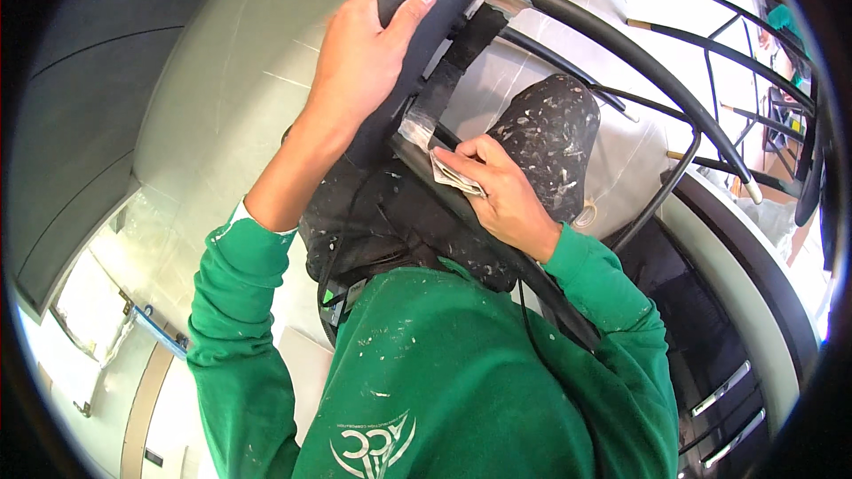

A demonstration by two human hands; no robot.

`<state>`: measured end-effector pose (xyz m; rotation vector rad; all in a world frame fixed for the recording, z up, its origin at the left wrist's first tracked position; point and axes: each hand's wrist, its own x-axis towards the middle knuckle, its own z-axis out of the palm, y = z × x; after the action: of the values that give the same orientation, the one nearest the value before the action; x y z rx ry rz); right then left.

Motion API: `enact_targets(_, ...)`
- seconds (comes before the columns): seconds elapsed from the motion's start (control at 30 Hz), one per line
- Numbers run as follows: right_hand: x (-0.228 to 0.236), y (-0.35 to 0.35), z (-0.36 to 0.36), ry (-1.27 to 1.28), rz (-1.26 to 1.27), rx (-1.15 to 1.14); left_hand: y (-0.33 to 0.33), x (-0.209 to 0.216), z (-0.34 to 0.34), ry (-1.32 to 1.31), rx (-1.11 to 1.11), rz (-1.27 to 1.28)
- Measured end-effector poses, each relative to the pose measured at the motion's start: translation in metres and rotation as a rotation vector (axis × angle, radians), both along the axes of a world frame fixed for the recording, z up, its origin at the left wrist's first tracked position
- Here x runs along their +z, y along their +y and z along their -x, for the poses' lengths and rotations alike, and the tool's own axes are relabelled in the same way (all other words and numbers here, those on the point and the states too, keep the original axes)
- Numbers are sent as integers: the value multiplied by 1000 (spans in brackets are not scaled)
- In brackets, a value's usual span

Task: The person sands the leg and underside of a black stool using a piece of sandpaper, rubbing it back and forth over various sections of the frame.

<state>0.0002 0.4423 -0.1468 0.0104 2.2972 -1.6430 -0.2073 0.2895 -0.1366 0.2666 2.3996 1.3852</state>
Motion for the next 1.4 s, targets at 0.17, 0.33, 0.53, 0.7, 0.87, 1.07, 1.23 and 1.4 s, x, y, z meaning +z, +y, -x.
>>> enact_targets(0.17, 0, -10, 11, 23, -17, -14, -3, 2, -2, -6, -12, 15)
enact_targets(0.33, 0, -3, 2, 83, -57, 13, 1, -4, -3, 57, 16, -38)
enact_targets(0.53, 7, -8, -2, 74, -107, 4, 0, 0, -5, -8, -2, 29)
enact_targets(0.7, 1, -17, 17, 174, -149, 18, -1, 3, -4, -27, 0, 7)
enact_targets(0.87, 4, -8, 5, 137, -148, 32, 3, 4, -4, -68, 2, 28)
enact_targets(1.07, -1, -20, 16, 167, -138, 15, -3, 1, -2, -17, -5, -6)
enact_targets(1.23, 1, -11, 6, 158, -135, 21, 1, 0, -5, -13, -13, 30)
enact_targets(1.4, -5, -25, 35, 186, -144, 19, -2, 4, -2, -30, -9, 21)
